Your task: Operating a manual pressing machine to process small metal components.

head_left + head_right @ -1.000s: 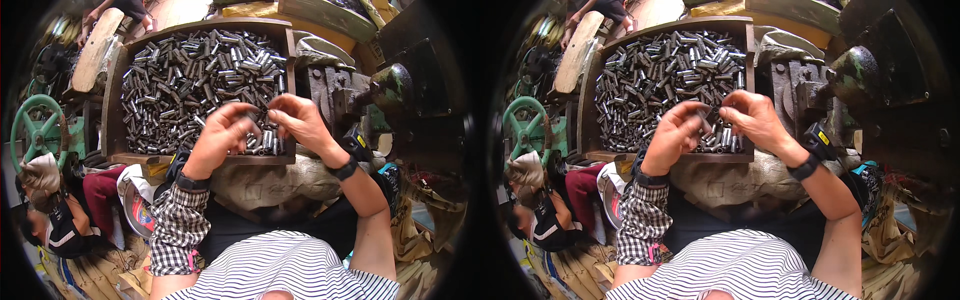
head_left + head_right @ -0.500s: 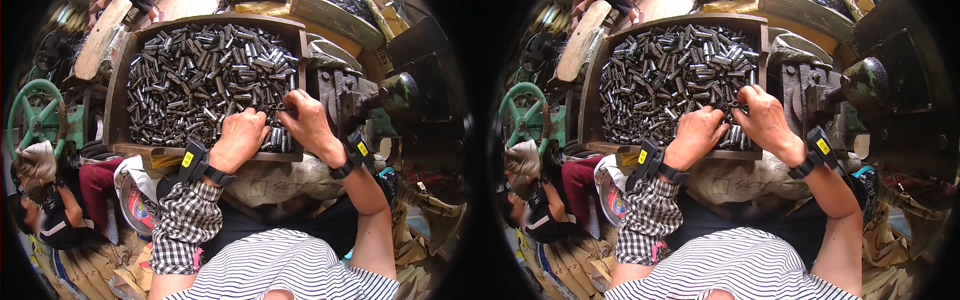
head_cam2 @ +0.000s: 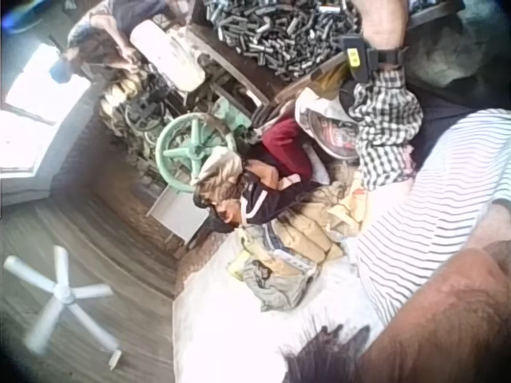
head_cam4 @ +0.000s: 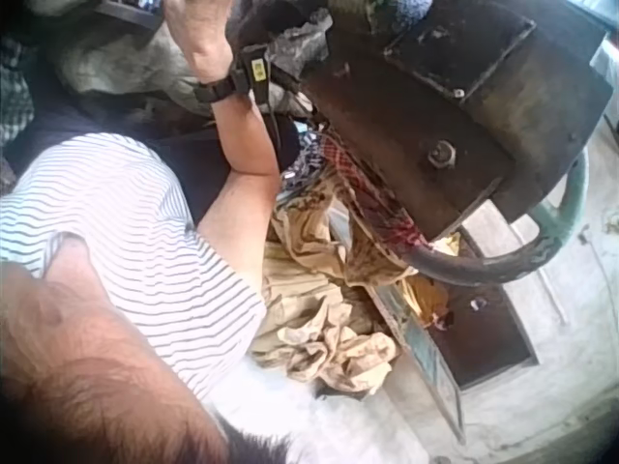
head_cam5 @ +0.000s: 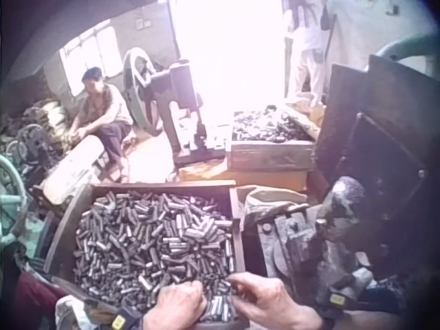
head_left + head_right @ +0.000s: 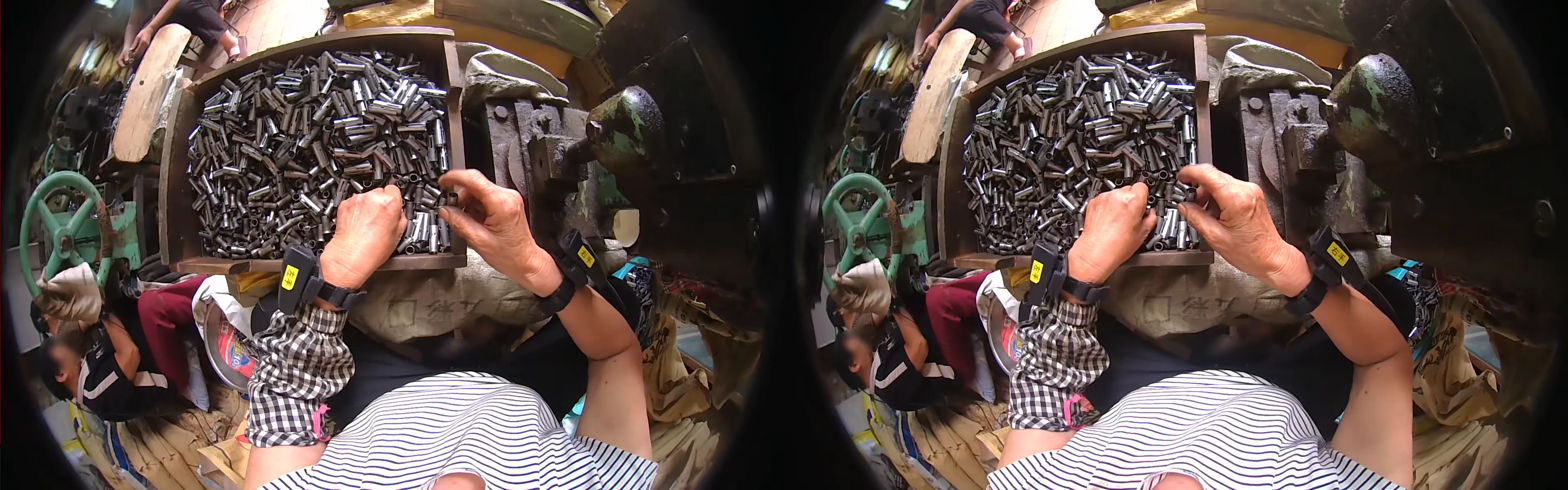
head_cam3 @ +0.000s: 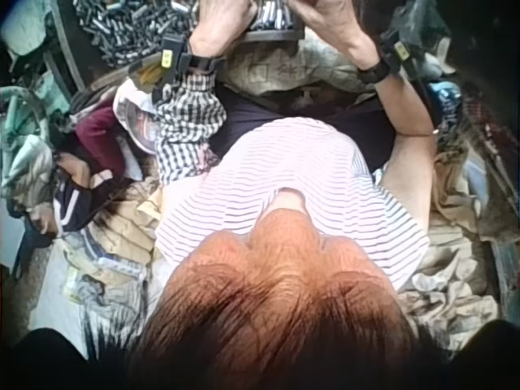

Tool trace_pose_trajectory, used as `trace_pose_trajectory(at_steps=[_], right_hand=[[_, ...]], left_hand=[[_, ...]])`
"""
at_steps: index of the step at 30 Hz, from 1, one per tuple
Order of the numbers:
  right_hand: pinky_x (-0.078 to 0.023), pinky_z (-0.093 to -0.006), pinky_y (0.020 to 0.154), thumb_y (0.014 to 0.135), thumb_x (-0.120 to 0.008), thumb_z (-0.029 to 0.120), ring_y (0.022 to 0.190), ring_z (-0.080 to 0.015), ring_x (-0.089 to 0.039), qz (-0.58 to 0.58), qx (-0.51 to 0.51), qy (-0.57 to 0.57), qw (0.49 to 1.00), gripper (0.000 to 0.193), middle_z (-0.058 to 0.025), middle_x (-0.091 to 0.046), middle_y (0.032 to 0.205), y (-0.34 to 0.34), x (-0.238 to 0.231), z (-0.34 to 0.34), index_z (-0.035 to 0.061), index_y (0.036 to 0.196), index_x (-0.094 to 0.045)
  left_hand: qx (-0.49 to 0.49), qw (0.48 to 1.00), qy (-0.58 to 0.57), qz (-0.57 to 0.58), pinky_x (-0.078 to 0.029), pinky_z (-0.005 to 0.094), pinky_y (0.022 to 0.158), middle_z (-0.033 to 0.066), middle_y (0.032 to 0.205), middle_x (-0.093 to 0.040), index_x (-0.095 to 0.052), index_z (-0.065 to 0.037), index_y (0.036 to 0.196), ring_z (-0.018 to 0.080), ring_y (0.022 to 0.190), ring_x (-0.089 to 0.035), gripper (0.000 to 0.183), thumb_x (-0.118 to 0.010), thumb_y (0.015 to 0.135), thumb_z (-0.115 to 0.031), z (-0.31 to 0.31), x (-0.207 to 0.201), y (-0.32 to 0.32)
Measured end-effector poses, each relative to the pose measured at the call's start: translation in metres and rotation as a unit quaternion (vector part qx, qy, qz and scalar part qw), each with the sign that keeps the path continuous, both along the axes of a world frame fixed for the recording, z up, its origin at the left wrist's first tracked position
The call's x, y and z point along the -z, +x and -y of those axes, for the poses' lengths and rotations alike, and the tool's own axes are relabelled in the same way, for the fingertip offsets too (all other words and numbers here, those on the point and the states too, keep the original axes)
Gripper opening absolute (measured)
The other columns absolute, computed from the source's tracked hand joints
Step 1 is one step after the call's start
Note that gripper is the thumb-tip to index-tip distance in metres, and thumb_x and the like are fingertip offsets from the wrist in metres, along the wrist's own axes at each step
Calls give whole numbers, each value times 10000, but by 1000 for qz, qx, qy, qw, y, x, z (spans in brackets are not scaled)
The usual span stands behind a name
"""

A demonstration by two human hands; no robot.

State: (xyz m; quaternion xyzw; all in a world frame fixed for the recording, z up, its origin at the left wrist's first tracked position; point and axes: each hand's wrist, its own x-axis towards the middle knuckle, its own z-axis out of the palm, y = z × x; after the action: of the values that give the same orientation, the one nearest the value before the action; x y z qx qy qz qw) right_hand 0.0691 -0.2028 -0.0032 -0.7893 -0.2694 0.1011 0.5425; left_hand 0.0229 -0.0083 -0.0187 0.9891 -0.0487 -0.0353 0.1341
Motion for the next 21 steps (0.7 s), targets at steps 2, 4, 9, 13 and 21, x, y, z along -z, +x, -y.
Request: trace_pose_trajectory(at_steps=[2, 4, 9, 13, 21], right_hand=[[-463, -239, 533, 793, -655, 37, 604, -114, -590, -19, -37, 13, 999, 252, -84, -580, 749, 2, 5, 2, -14, 1022, -565], [-467, -218, 535, 825, -630, 48, 625, -100, -601, -148, -12, 76, 986, 210, -65, -585, 763, -2, -3, 1, -6, 1017, -564], [-515, -197, 558, 902, -551, 77, 740, -112, -653, -398, -13, 233, 887, 164, -40, -596, 800, 2, -4, 2, -10, 1033, -506], [-509, -196, 492, 897, -578, 117, 651, -134, -663, -409, -10, 221, 886, 181, -84, -633, 776, 2, -1, 2, -19, 989, -502], [-476, -187, 428, 889, -604, 164, 574, -118, -645, -446, 16, 237, 863, 192, -104, -650, 751, 0, -1, 1, 3, 947, -518]], left_hand=[[-16, 999, -45, 14, -506, 424, 627, 172, 727, -615, -544, -10, 786, 345, 695, -617, 165, -620, 743, -150, 0, -3, 2], [-11, 986, -152, 65, -505, 352, 538, 146, 671, -618, -560, 24, 851, 280, 571, -615, 188, -614, 760, -131, -3, -6, 4], [-147, 798, -556, -180, -391, 160, 386, 16, 642, -575, -551, -3, 873, 50, 452, -528, 101, -551, 817, -87, -5, -22, 0], [-175, 675, -692, -189, -408, 155, 398, 28, 636, -569, -559, -5, 900, 62, 443, -515, 101, -509, 834, -63, -3, -19, -4], [-169, 652, -719, -172, -423, 164, 411, 30, 664, -584, -589, -16, 973, 70, 496, -557, 138, -528, 871, -86, 6, -19, -4]])
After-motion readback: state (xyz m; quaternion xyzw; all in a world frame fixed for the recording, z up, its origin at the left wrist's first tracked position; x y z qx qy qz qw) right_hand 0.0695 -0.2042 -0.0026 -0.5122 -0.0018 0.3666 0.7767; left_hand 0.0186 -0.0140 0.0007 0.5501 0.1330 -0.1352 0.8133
